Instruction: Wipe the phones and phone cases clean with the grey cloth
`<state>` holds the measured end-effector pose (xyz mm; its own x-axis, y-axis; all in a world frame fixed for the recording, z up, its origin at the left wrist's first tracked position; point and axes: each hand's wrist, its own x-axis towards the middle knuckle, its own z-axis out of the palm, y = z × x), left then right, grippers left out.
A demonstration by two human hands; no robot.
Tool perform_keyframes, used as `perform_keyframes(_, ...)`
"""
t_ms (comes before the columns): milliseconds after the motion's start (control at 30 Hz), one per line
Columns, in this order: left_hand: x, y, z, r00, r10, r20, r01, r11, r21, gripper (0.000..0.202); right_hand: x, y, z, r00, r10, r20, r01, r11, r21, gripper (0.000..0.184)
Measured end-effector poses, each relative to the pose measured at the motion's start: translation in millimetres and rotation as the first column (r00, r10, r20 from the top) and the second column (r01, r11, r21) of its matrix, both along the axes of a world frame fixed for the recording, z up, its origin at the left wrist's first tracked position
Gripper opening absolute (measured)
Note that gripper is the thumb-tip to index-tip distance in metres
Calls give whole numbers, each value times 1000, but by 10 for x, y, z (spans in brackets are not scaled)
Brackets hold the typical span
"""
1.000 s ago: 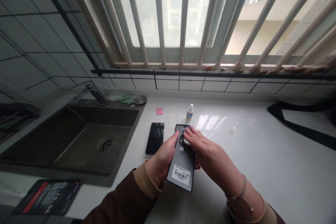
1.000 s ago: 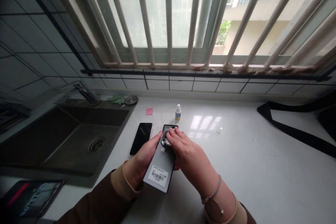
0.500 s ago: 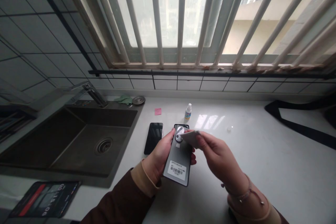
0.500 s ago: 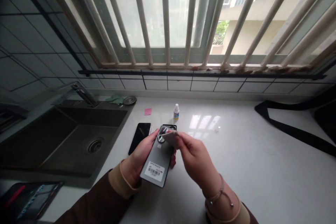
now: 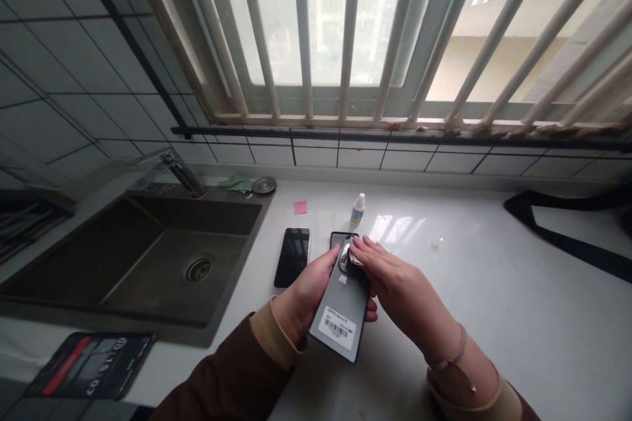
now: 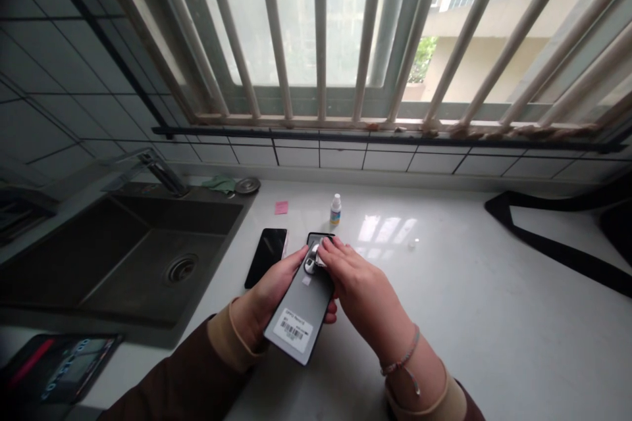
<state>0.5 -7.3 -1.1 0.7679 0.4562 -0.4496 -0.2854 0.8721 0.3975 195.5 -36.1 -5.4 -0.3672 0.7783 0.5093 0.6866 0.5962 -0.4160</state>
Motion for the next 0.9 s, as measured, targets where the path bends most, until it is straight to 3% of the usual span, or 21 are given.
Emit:
perform_keyframes(167,15,4,18,999,28,35,-28,1000,2,76,53,10,17,994,64,86,-65,998,10,48)
perform_keyframes(367,30,1,66,987,115,116,-112,993,-34,66,56,-43,71,985,157,76,-157,988,-10,64)
perform_keyframes(600,39,54,-21,986,117,117,-113,993,-39,72,29,-90,115,962,262,71,-259,965,-47,51)
perform_keyframes(900,107,16,36,961,268,65,-267,964,-17,62,-76,-127,67,967,246,62,-248,969,17,49)
